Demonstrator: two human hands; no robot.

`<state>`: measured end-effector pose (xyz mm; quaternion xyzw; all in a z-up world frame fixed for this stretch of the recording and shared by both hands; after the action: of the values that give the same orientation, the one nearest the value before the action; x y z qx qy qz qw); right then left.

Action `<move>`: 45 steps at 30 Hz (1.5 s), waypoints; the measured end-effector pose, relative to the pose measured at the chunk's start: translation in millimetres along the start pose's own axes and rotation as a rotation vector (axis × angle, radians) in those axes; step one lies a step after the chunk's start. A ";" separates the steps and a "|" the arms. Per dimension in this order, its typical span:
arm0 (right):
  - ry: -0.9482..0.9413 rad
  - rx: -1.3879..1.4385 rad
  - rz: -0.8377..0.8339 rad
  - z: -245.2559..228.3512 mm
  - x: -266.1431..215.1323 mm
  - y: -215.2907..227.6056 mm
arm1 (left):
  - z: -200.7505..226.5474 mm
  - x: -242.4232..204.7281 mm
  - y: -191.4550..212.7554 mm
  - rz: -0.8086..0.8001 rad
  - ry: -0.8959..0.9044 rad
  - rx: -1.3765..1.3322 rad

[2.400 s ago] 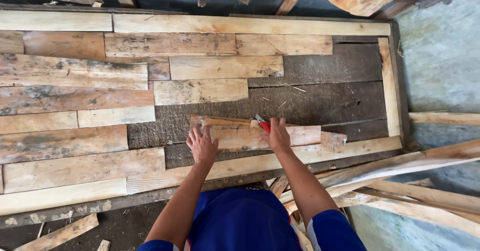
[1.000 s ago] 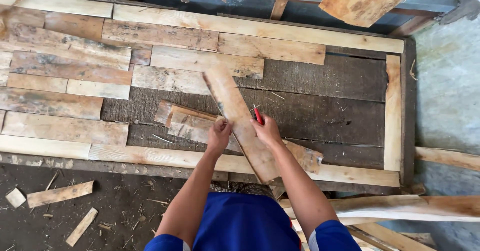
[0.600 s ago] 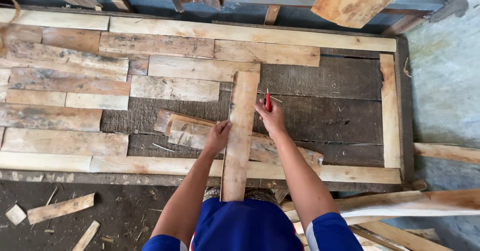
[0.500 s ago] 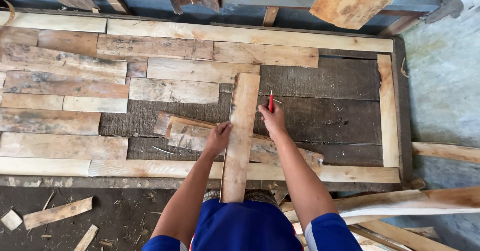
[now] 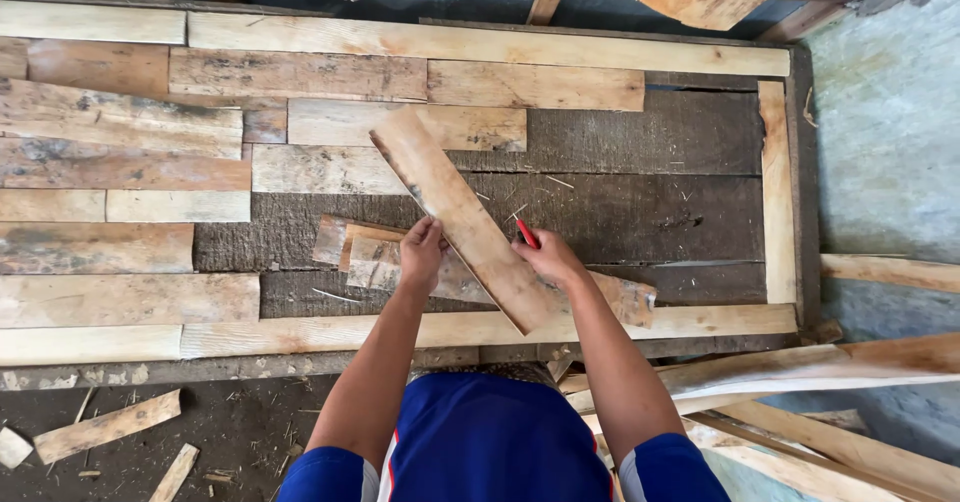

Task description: Fitting and trimming thin wood slats into a paneling layout on a wooden surface.

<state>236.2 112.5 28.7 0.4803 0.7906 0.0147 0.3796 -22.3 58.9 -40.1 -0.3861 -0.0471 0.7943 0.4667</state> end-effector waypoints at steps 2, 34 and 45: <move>-0.072 -0.007 0.016 -16.9 -10.1 2.7 | -0.3 3.1 -1.2 -0.002 0.031 -0.039; 0.140 -0.423 0.227 -40.8 -55.8 -26.3 | 73.5 -87.1 -33.5 -0.198 -0.630 1.656; 0.101 -0.495 0.137 -63.3 -51.4 3.3 | 72.3 -62.6 -47.7 -0.228 -0.397 1.710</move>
<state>212.6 96.2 105.1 0.4241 0.7464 0.2573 0.4437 -19.6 57.6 66.7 0.2471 0.4444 0.5586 0.6553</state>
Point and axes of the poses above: each hand's wrist, its own x-axis towards the middle knuckle, its own y-axis out of the back of the hand, z = x × y, the point moved 8 cm from there along x, towards the middle knuckle, and after that the axes turned 1 degree about -y, right-handed, at the moved point
